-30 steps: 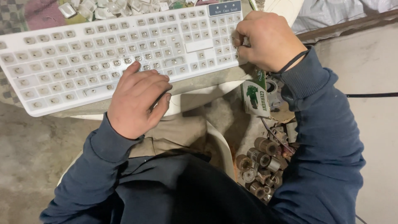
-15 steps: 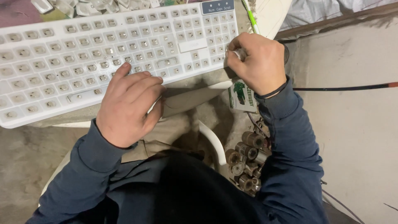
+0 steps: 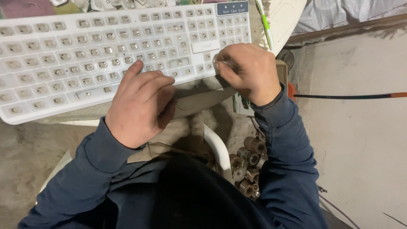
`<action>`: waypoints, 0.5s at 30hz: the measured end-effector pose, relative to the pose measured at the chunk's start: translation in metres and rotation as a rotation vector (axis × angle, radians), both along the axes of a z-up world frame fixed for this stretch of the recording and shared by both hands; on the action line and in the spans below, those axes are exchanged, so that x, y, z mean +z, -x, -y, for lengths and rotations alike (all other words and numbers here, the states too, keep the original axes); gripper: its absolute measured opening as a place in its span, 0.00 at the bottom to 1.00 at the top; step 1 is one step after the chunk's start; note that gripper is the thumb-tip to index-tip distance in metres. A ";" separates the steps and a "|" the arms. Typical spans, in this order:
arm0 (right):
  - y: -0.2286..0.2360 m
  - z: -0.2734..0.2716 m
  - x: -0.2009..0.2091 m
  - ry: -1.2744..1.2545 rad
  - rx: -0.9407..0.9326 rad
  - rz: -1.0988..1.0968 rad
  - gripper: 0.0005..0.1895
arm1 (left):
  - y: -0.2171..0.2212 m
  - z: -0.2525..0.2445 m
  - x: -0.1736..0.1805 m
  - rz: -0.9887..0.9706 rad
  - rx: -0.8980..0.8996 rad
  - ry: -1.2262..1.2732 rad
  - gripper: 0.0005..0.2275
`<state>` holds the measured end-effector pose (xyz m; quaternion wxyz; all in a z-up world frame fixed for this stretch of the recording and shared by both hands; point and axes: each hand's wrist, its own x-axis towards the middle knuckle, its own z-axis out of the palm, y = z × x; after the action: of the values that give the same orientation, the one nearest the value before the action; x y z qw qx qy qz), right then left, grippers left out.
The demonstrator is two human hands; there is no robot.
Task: Cleaning a computer keyboard using a toothbrush and a tissue.
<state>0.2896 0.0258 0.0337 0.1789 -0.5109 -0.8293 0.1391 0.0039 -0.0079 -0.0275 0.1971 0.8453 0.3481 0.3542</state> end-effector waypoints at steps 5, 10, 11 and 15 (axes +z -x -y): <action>-0.006 -0.008 0.006 0.032 0.100 0.042 0.05 | 0.001 -0.002 -0.001 0.017 -0.002 0.020 0.09; -0.008 -0.010 0.017 0.028 0.236 0.142 0.07 | 0.001 -0.001 0.001 0.038 0.003 0.087 0.09; -0.009 -0.009 0.016 0.039 0.255 0.160 0.08 | 0.002 0.000 0.000 0.049 0.005 0.083 0.09; -0.003 0.001 0.019 0.030 0.270 0.204 0.13 | 0.003 0.000 -0.002 0.076 0.000 0.086 0.10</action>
<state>0.2924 0.0244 0.0526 0.0657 -0.4091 -0.9020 0.1215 0.0007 -0.0079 -0.0299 0.2464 0.8219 0.3556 0.3705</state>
